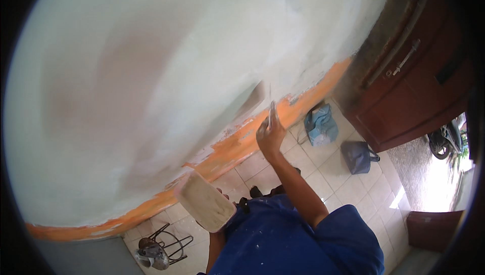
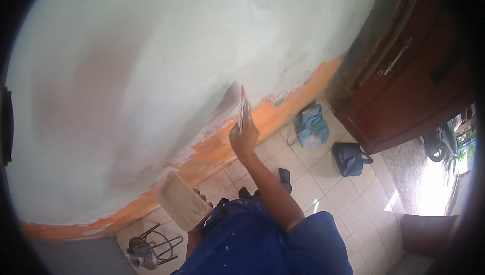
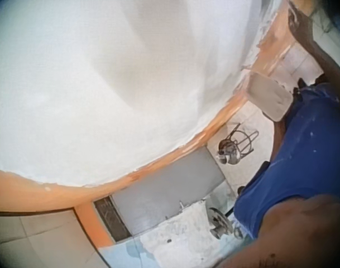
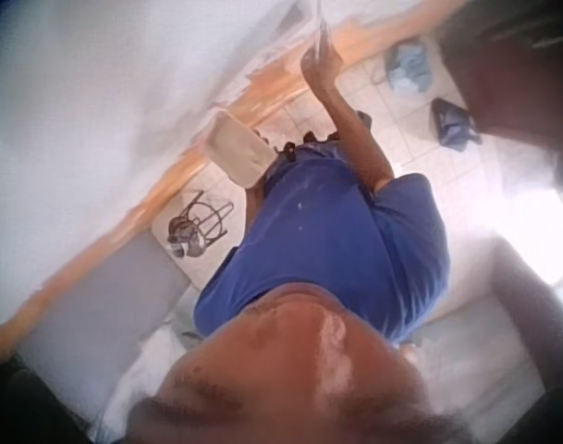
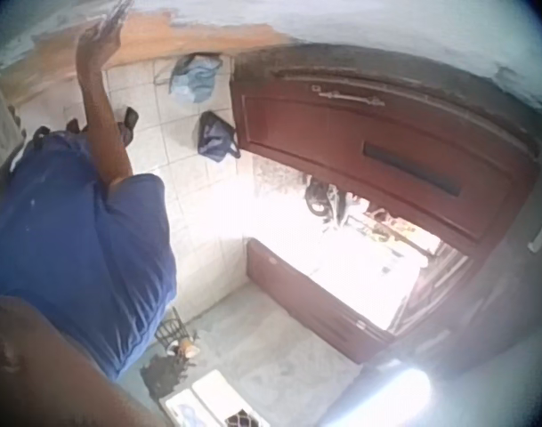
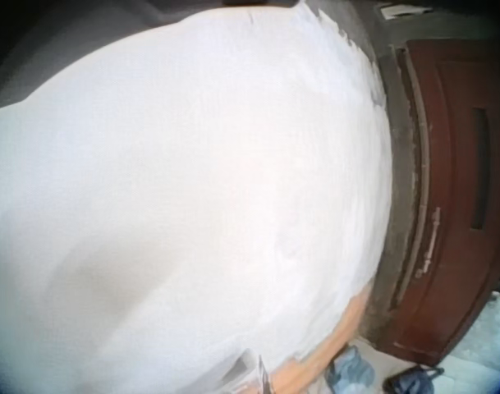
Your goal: The person applies white plaster to a wall section using a plastic putty knife while holding a container of the compound. The person repeatedly scoops material and spreads it across the damaged area to create a smooth surface.
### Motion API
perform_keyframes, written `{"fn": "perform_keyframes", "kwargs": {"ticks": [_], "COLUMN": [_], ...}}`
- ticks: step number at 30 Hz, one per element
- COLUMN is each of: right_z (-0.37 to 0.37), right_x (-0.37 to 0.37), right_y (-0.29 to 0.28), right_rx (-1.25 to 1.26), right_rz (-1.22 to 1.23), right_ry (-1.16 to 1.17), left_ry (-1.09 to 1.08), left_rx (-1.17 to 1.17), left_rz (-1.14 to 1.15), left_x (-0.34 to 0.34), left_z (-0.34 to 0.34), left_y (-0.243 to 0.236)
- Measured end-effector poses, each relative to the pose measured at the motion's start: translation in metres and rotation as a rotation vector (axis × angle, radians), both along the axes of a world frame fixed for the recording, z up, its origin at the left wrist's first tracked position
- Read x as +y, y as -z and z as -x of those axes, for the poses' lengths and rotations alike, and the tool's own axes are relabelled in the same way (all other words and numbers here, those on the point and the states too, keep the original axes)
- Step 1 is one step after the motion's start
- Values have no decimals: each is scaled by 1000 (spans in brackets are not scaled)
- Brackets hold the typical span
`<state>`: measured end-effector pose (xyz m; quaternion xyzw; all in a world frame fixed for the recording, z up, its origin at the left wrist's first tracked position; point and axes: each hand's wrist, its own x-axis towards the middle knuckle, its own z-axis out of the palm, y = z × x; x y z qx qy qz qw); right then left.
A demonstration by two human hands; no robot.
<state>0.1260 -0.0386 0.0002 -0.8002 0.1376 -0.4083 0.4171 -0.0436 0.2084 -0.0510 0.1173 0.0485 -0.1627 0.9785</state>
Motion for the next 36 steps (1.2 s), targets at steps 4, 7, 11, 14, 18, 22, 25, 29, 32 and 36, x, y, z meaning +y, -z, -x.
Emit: {"fn": "perform_keyframes", "kwargs": {"ticks": [4, 7, 11, 14, 18, 22, 25, 29, 32, 36], "right_z": [-44, -46, 10, 40, 19, -23, -35, -10, 4, 44], "right_x": [5, 51, 84, 66, 17, 11, 53, 122, 115, 72], "right_y": [19, 29, 30, 20, 5, -42, -35, -45, -42, -80], "right_rx": [-89, -102, -81, 200, 28, -84, -111, -164, -180, 21], "right_rz": [1, 47, 123, 40, 7, 40, 80, 90, 110, 123], "right_ry": [90, -21, -341, -419, -47, 62, -119, -283, -359, -521], "left_ry": [20, 19, 9, 16, 7, -18, -26, -31, -30, -50], "left_rx": [70, 67, 150, 29, -1, 32, 37, 84, 74, 64], "left_rz": [64, 93, 249, 44, 112, 220, 168, 218, 199, 249], "left_x": [-5, -11, -7, -6, -11, -12, -13, -5, -4, -1], "left_z": [-4, -5, -2, -1, 0, 0, 2, 1, 3, 3], "left_y": [-8, -16, -5, -8, -8, -12, -17, -7, -7, -9]}}
